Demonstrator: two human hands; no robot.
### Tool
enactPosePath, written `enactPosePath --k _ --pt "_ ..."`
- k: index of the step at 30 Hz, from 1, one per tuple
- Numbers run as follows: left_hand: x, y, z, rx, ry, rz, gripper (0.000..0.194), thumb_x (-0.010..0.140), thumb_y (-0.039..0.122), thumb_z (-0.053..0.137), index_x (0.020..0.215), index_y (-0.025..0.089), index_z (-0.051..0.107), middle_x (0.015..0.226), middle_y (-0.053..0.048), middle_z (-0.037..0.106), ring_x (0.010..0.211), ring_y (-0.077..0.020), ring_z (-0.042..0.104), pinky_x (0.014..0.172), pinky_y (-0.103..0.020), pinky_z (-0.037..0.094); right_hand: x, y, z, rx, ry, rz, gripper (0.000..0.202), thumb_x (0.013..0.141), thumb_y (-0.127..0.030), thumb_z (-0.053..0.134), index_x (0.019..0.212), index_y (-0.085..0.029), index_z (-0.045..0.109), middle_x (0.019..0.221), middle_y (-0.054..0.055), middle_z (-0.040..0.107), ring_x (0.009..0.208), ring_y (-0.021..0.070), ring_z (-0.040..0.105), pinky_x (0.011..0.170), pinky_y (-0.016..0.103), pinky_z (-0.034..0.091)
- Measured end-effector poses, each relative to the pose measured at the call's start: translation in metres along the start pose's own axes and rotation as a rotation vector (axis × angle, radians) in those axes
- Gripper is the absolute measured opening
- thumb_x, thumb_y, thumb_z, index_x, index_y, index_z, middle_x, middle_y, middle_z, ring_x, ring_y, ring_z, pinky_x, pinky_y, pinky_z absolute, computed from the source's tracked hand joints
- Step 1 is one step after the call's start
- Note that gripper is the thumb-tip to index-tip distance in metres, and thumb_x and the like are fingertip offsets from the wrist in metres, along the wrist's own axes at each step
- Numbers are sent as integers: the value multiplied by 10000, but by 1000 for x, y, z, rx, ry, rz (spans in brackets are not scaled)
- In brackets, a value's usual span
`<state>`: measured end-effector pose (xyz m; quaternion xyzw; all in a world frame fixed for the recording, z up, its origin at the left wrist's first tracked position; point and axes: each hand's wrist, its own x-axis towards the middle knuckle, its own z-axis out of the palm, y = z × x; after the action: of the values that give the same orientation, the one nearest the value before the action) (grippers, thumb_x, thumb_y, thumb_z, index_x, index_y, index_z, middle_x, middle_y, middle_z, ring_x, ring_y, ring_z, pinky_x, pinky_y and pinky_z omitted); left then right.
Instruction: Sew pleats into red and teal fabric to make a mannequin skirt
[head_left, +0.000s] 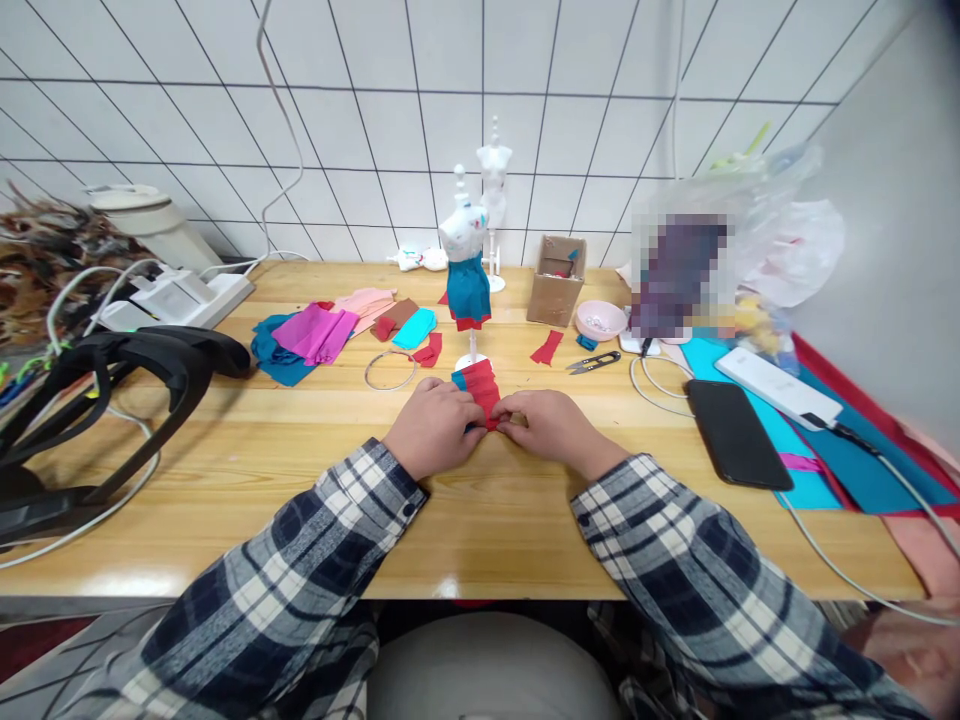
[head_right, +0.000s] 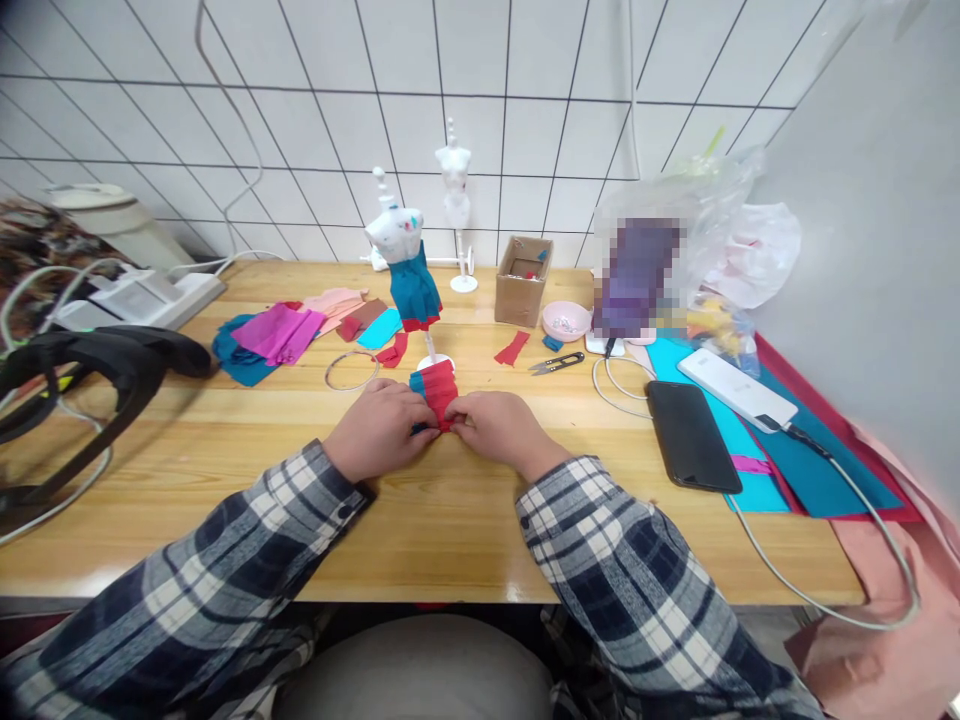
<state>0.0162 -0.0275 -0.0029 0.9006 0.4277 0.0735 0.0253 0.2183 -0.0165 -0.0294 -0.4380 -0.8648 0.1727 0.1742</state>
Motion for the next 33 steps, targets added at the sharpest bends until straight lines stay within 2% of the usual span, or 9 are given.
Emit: enactPosePath --k 2,7,12,16,19,22,24,28,33 --pt "0 0 2 -32 -19 -18 141 829 305 595 808 229 712 812 -41 719 824 -235 624 784 -402 364 0 1 0 40 0 33 187 832 -235 637 991 -291 719 886 -30 753 803 159 658 654 261 389" --pt "0 -8 9 -164 -25 -78 119 817 305 621 805 226 708 821 -28 729 828 -219 652 787 -357 405 2 3 2 130 4 83 143 811 -198 615 846 -265 736 802 -36 742 701 129 621 617 244 372" --pt "-1 -18 14 -331 -7 -169 107 809 304 642 874 244 704 713 27 706 666 -154 624 672 -282 400 4 4 4 197 3 87 155 795 -151 592 797 -227 726 742 -24 720 650 113 592 617 234 371" --pt "0 -19 16 -358 -40 -203 97 794 312 658 846 238 694 691 37 687 651 -144 606 640 -268 382 6 3 4 180 7 79 148 786 -132 589 771 -209 715 720 -15 710 651 117 593 615 231 365" --pt "0 -18 15 -289 -31 -172 98 806 315 648 825 237 704 767 13 701 728 -165 617 675 -285 397 6 1 2 162 13 78 131 776 -130 592 742 -196 700 708 -14 703 647 115 590 612 227 359" --pt "0 -16 13 -165 80 -107 166 791 343 682 909 231 716 932 -40 697 882 -214 608 773 -332 414 6 0 1 138 18 80 124 774 -135 588 725 -189 688 697 -12 696 639 115 579 615 228 355" --pt "1 -14 10 -92 119 -21 203 787 367 699 937 232 721 964 -53 690 919 -231 590 808 -359 403 7 -1 0 114 17 72 127 771 -129 582 720 -187 684 697 -8 695 642 119 575 619 231 354" --pt "2 -10 6 15 46 135 167 867 354 615 891 249 742 891 -30 714 892 -230 583 787 -379 370 9 0 2 114 11 70 130 774 -132 580 723 -194 681 708 -8 697 653 123 575 622 235 355" --pt "5 -6 6 60 17 129 214 892 287 555 824 239 751 855 -30 732 871 -224 591 807 -394 353 9 3 5 98 39 106 92 742 -128 598 750 -193 663 734 5 671 679 137 563 628 243 367"
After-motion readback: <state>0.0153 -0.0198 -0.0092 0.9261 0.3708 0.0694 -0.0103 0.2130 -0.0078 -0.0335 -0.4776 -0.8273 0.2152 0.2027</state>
